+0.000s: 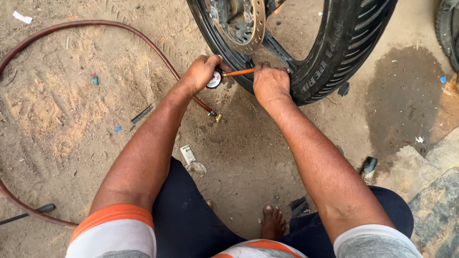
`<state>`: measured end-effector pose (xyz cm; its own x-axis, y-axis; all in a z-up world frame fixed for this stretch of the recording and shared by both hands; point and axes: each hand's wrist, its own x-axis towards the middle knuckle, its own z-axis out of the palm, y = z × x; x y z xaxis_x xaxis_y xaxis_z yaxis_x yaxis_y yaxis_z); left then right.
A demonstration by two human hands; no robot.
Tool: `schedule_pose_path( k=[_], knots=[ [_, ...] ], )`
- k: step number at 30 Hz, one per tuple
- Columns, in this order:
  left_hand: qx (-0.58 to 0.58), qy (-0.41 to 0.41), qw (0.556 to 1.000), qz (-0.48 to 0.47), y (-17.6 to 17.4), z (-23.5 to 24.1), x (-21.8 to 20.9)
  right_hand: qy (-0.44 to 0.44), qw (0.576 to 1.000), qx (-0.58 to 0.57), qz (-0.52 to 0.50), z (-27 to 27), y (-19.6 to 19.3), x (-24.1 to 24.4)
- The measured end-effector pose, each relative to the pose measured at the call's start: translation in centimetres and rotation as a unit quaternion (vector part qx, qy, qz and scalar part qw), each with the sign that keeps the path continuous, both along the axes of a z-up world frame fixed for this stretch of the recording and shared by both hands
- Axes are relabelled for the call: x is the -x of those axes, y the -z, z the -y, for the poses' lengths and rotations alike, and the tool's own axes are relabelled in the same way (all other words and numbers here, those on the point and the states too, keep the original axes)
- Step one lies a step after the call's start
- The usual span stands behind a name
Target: The person sprays a liquid from a bottle onto a motorcycle tire and rubs it with their hand. They then use a pressure gauge to check the tire pressure.
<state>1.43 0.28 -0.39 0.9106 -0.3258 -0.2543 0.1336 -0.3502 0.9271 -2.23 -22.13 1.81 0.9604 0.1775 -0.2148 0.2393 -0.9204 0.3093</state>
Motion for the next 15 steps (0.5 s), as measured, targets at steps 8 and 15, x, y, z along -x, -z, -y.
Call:
schedule_pose_path(
  k=[8,15],
  knots=[
    [0.011,-0.005,0.999,-0.052,0.7,0.0,0.0,-0.029,0.996,0.089,-0.012,-0.7,-0.4,-0.3],
    [0.060,-0.033,0.993,-0.101,-0.5,-0.1,1.0,0.002,0.995,0.078,-0.058,-1.1,-1.6,-0.2]
  ],
)
